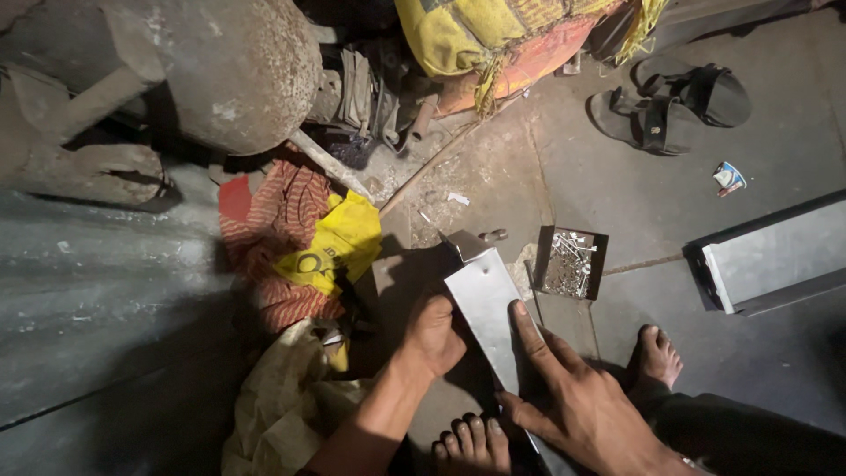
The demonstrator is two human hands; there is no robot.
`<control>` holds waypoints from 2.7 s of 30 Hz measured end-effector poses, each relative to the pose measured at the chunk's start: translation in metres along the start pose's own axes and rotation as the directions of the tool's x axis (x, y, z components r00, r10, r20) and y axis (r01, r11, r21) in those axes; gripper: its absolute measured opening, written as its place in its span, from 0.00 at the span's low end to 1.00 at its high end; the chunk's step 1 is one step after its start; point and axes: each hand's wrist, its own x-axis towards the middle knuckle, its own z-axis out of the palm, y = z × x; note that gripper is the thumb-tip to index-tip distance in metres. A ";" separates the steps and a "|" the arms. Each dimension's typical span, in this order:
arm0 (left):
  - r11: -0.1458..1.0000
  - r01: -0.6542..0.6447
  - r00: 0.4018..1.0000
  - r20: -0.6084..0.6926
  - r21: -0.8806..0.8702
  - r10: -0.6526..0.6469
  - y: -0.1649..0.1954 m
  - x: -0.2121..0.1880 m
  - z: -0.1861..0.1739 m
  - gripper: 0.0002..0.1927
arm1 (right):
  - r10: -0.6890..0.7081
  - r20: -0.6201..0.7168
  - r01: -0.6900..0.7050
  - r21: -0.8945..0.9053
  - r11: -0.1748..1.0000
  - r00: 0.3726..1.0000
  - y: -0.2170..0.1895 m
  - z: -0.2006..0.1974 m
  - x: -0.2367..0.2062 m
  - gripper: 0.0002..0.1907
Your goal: The person constructs a metal enclosure by folding metal sheets, inserting them into a frame, and securing the assembly by hammering metal pins or rivets into pre-drilled holes.
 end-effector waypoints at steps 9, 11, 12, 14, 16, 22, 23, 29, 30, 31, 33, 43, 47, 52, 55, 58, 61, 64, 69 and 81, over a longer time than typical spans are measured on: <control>0.998 0.021 1.000 -0.020 -0.066 -0.022 0.003 -0.002 0.013 0.14 | -0.012 -0.018 0.012 0.015 1.000 1.000 -0.004 0.001 -0.001 0.64; 0.999 0.000 1.000 0.008 -0.040 0.000 0.006 -0.004 0.015 0.14 | -0.022 -0.023 0.022 0.007 1.000 0.999 -0.003 0.002 0.000 0.64; 1.000 -0.010 1.000 0.021 -0.026 0.011 0.006 -0.005 0.016 0.14 | -0.016 -0.021 0.016 0.004 1.000 1.000 -0.003 0.002 0.000 0.63; 0.999 -0.014 1.000 -0.006 -0.031 0.014 0.008 -0.006 0.017 0.13 | -0.007 -0.021 0.007 -0.004 1.000 1.000 -0.003 0.003 0.000 0.63; 0.999 -0.016 0.999 -0.033 -0.042 0.015 0.007 -0.007 0.017 0.13 | -0.006 -0.019 0.006 -0.001 1.000 1.000 -0.004 0.003 0.000 0.63; 0.998 -0.058 0.998 -0.027 -0.022 0.058 0.002 -0.006 0.013 0.13 | -0.040 -0.039 0.041 0.010 0.999 0.998 -0.005 0.004 0.002 0.64; 0.998 -0.063 0.998 -0.033 -0.014 0.062 0.001 -0.006 0.011 0.13 | -0.046 -0.041 0.046 0.015 0.999 0.998 -0.005 0.004 0.002 0.64; 0.997 0.040 0.999 -0.030 -0.060 -0.042 0.001 -0.007 0.006 0.13 | 0.001 0.016 -0.001 0.003 1.000 1.000 -0.005 0.004 0.004 0.63; 0.998 0.037 0.999 -0.014 -0.053 -0.037 0.001 -0.007 0.007 0.13 | -0.003 0.012 0.003 0.004 1.000 1.000 -0.005 0.004 0.004 0.63; 0.996 0.059 0.998 -0.023 -0.068 -0.061 0.001 -0.007 0.007 0.13 | -0.009 0.006 0.009 0.004 1.000 1.000 -0.005 0.004 0.004 0.63; 0.990 0.104 0.993 -0.039 -0.100 -0.108 0.001 -0.007 0.008 0.13 | -0.013 0.005 0.013 0.003 1.000 1.000 -0.004 0.004 0.004 0.63; 0.997 0.068 0.997 -0.044 -0.041 -0.070 0.004 -0.007 0.014 0.14 | -0.050 -0.007 0.050 -0.004 0.999 0.999 0.000 0.006 0.004 0.61; 0.998 0.045 0.999 -0.029 -0.042 -0.046 0.005 -0.005 0.015 0.13 | -0.046 -0.020 0.046 0.010 0.999 0.999 -0.002 0.005 0.003 0.63; 0.998 0.040 0.999 -0.030 -0.039 -0.041 0.004 -0.005 0.014 0.13 | -0.025 0.000 0.025 0.000 1.000 1.000 -0.002 0.003 0.003 0.62; 0.997 0.043 0.999 -0.007 -0.057 -0.044 0.003 -0.006 0.012 0.13 | -0.025 -0.009 0.025 0.006 1.000 1.000 0.000 0.005 0.004 0.63; 0.998 0.029 0.999 0.018 -0.052 -0.028 0.005 -0.007 0.015 0.12 | -0.084 -0.040 0.085 0.019 0.996 0.996 0.003 0.008 0.004 0.61; 0.998 0.042 0.998 0.039 -0.050 -0.040 0.013 -0.009 0.025 0.14 | -0.124 -0.070 0.124 -0.007 0.992 0.990 0.005 0.011 0.004 0.60; 0.991 0.078 0.997 0.000 -0.108 -0.079 0.025 -0.015 0.038 0.19 | -0.132 -0.076 0.132 0.000 0.991 0.988 0.003 0.011 0.006 0.60; 0.999 0.031 0.975 -0.221 0.044 -0.020 0.042 -0.028 0.044 0.35 | -0.058 -0.031 0.055 -0.074 0.996 0.998 -0.015 0.018 0.023 0.59; 0.715 -0.201 0.911 -0.141 0.669 0.387 0.027 0.037 -0.012 0.14 | 0.143 -0.388 0.020 0.387 0.922 0.910 0.076 0.032 0.096 0.20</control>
